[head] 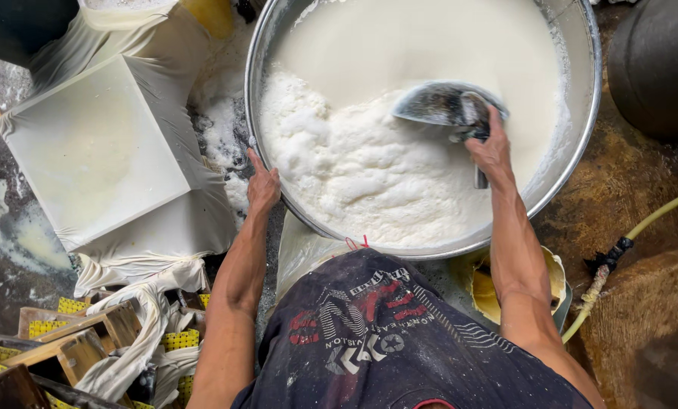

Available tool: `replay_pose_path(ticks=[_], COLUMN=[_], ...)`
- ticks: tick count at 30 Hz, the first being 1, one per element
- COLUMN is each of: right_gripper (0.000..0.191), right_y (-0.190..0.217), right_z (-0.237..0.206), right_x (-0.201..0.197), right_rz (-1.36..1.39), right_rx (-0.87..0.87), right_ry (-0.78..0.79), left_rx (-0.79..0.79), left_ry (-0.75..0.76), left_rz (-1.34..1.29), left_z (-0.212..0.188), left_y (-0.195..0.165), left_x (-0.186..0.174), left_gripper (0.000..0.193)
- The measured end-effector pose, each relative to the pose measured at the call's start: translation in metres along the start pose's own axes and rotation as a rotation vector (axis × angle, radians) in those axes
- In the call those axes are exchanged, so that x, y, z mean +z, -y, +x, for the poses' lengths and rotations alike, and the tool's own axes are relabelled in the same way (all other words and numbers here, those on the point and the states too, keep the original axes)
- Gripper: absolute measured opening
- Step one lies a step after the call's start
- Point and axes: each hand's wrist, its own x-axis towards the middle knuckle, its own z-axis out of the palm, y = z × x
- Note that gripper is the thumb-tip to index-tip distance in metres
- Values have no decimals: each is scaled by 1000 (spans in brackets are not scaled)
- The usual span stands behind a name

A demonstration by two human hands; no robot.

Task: The person skims white foam from the surface of a milky liquid in a large metal basin using a wide metal scoop, transferring the collected foam into a nearby bucket. They occasionally dip the scoop into a barrel of water between passes and at the end handle a cloth bag near the basins.

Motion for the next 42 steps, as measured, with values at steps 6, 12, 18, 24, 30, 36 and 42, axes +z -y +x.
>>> replay_pose_path(ticks=[6,12,18,24,30,36,42], right_gripper=[85,84,86,73,66,58,74], right_y=[-35,-54,-59,-23,34,97,155], right_z=[-55,-128,-172,-158,-114,-55,3], right_x=[-23,-15,43,115,173,201,213], right_rz=[76,511,968,1255,1406,1398,1275], right_rx=[-115,188,328,288,265,250,226], right_ry=[-198,-318,-413,-462,-456,-366,-238], left_rx=[93,303,243,545,340,368,376], left_ry=[33,30,76,142,463,513,489], left_rz=[-47,-222,-180,-250,-303,-227,-229], left_z=[8,22,74,106,120,125,120], left_y=[14,35,25,22,24,16,11], left_x=[-1,-19,-55,-66,-77,-90,-92], left_gripper=[98,84,66,44,40,43,40])
